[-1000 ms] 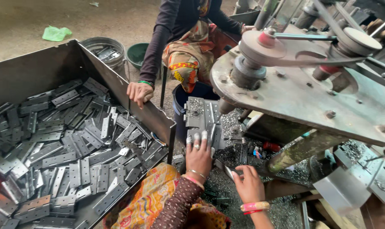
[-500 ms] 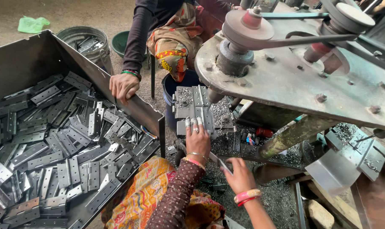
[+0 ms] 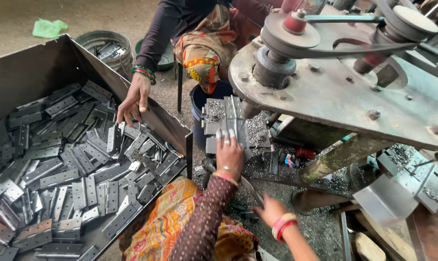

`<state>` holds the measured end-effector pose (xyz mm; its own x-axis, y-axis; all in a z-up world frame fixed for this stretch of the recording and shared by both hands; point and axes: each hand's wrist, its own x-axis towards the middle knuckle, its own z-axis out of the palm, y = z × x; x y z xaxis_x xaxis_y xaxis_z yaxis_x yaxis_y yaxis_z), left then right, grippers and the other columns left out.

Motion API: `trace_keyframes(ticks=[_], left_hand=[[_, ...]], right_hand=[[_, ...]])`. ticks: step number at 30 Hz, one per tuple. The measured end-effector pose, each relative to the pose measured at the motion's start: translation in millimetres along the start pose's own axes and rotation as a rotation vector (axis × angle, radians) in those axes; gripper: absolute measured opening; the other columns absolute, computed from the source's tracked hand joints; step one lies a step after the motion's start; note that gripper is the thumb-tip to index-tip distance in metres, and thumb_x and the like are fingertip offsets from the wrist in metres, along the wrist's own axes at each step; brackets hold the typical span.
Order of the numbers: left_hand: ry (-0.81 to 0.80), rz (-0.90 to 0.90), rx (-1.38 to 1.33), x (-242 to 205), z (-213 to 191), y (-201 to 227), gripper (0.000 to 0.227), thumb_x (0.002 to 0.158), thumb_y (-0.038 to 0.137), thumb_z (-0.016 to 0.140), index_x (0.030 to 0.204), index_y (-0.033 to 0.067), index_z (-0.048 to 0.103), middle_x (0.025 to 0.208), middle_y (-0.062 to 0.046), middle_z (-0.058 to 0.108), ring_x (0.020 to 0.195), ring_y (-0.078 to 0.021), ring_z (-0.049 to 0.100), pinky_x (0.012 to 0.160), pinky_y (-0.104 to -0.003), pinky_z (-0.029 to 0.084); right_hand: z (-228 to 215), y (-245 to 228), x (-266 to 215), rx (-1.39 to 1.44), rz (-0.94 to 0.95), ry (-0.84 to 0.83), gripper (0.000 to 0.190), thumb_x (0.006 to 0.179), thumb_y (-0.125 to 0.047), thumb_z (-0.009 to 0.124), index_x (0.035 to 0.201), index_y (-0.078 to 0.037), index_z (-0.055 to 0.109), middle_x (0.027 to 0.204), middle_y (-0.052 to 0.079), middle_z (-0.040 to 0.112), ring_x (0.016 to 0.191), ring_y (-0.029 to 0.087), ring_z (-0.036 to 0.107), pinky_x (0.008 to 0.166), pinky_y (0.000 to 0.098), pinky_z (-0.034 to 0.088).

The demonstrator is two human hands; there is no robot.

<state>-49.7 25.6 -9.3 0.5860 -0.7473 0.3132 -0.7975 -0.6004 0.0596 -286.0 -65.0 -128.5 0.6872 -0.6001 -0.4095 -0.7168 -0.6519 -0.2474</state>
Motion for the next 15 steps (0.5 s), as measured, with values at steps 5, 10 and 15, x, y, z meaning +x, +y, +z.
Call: trace_keyframes(ticks=[5, 10, 15], left_hand=[[-0.100, -0.018, -0.068, 17, 8, -5, 0.032, 0.099, 0.019, 0.053, 0.122, 0.0044, 0.070, 0.142, -0.015, 0.057, 0.139, -0.0314, 0.048, 0.117, -0.052, 0.031], [-0.103, -0.022, -0.099, 1, 13, -2, 0.033, 0.100, 0.018, 0.052, 0.126, 0.0036, 0.068, 0.140, -0.015, 0.058, 0.136, -0.0317, 0.051, 0.118, -0.052, 0.031], [-0.237, 0.010, -0.041, 32, 2, -10, 0.032, 0.102, 0.019, 0.050, 0.125, 0.0051, 0.067, 0.147, -0.017, 0.051, 0.136, -0.0308, 0.050, 0.122, -0.052, 0.027]], right_hand=[[36, -14, -21, 0.159, -0.062, 0.233, 0.041, 0.085, -0.045, 0.073, 0.100, -0.008, 0.062, 0.079, 0.020, 0.073, 0.078, 0.043, 0.071, 0.070, 0.0516, 0.055], [74, -6, -27, 0.234, -0.044, 0.308, 0.039, 0.085, -0.041, 0.071, 0.104, -0.007, 0.061, 0.075, 0.021, 0.071, 0.071, 0.043, 0.071, 0.063, 0.0515, 0.056], [13, -3, 4, 0.061, 0.033, 0.017, 0.049, 0.087, -0.054, 0.071, 0.097, -0.007, 0.062, 0.072, 0.017, 0.072, 0.068, 0.036, 0.075, 0.067, 0.0458, 0.059]])
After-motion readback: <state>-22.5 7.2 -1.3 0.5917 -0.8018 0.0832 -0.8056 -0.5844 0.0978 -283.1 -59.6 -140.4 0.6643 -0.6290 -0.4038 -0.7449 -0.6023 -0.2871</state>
